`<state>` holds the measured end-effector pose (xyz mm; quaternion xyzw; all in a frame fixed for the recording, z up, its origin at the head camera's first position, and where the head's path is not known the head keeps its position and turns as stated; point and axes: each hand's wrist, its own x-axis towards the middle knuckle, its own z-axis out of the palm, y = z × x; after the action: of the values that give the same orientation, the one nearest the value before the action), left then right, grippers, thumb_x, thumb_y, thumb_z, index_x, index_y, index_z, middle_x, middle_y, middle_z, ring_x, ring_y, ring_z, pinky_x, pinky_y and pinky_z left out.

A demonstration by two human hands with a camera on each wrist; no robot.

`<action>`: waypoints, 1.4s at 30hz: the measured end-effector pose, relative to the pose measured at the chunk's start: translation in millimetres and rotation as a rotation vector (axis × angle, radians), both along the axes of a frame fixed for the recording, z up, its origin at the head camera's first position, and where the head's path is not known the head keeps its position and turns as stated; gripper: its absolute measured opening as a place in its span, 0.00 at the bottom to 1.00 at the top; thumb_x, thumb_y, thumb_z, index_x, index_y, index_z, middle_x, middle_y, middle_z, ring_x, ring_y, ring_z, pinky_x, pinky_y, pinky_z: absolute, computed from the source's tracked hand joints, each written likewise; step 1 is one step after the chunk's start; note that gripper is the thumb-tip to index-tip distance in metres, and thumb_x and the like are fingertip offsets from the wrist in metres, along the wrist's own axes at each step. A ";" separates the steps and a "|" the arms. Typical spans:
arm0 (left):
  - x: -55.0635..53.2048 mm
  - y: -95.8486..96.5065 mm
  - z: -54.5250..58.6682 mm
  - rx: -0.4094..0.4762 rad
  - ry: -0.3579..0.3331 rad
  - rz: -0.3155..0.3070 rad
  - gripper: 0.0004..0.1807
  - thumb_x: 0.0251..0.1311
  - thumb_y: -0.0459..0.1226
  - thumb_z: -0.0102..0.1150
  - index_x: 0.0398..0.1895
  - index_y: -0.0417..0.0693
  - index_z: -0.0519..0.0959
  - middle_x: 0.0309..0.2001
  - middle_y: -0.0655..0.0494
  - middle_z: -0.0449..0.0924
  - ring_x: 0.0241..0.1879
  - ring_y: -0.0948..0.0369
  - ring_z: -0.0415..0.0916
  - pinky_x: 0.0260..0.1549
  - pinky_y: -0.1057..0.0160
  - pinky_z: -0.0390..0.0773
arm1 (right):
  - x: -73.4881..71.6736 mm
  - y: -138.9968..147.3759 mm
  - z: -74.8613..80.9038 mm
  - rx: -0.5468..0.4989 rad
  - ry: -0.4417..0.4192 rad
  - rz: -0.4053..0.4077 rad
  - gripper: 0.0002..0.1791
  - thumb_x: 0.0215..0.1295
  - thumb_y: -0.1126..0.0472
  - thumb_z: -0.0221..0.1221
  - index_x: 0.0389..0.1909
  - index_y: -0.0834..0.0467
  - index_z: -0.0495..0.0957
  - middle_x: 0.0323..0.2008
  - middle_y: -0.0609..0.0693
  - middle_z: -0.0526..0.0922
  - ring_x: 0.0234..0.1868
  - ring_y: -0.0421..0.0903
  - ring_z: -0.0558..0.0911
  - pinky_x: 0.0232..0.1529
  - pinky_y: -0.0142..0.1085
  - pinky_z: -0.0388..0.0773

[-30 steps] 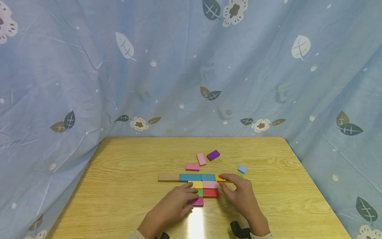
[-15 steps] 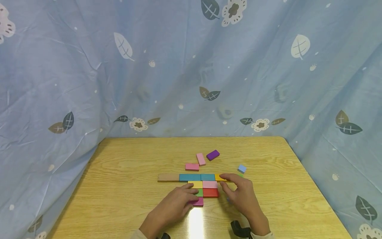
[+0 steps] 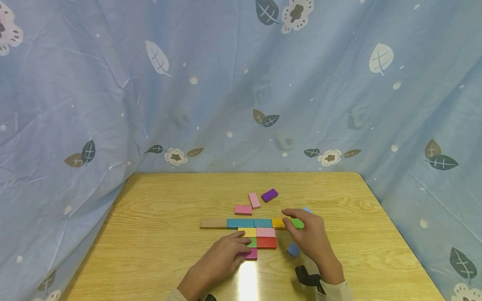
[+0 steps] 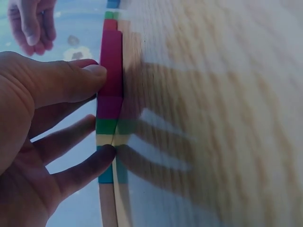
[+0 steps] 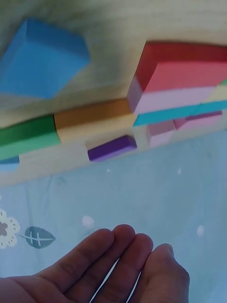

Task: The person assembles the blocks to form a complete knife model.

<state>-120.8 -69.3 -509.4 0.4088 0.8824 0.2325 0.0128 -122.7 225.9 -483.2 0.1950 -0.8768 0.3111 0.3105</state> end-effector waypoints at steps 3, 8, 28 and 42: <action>-0.5 -0.5 -1.1 0.016 0.015 -0.007 0.11 0.75 0.34 0.67 0.54 0.53 0.93 0.65 0.53 0.88 0.72 0.46 0.80 0.72 0.45 0.80 | -6.6 3.1 4.3 0.006 0.002 0.000 0.15 0.58 0.73 0.77 0.46 0.58 0.92 0.42 0.48 0.95 0.40 0.48 0.93 0.42 0.37 0.92; -1.9 -0.2 -3.3 0.010 -0.015 0.007 0.12 0.76 0.34 0.66 0.55 0.54 0.93 0.66 0.54 0.87 0.73 0.47 0.79 0.74 0.45 0.79 | -18.4 8.9 15.5 0.014 -0.039 -0.024 0.14 0.61 0.72 0.76 0.47 0.60 0.92 0.43 0.51 0.95 0.42 0.50 0.93 0.43 0.53 0.93; -0.8 -0.9 -2.5 -0.005 -0.013 0.021 0.13 0.75 0.33 0.66 0.56 0.53 0.92 0.68 0.53 0.86 0.74 0.47 0.77 0.74 0.45 0.78 | -86.6 33.0 36.8 -0.030 -0.201 0.092 0.12 0.68 0.69 0.73 0.51 0.60 0.91 0.46 0.53 0.95 0.46 0.54 0.94 0.51 0.57 0.92; -1.6 -0.2 -6.7 0.006 -0.040 0.022 0.13 0.75 0.33 0.66 0.56 0.55 0.92 0.69 0.55 0.85 0.76 0.48 0.76 0.76 0.46 0.76 | -134.6 30.7 3.6 -0.260 -0.558 0.310 0.21 0.70 0.72 0.71 0.63 0.67 0.85 0.61 0.68 0.87 0.63 0.71 0.86 0.59 0.31 0.88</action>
<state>-122.4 -69.5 -516.1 0.3946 0.8856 0.2434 0.0268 -257.4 256.7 -479.6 0.1920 -0.8410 0.5050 0.0301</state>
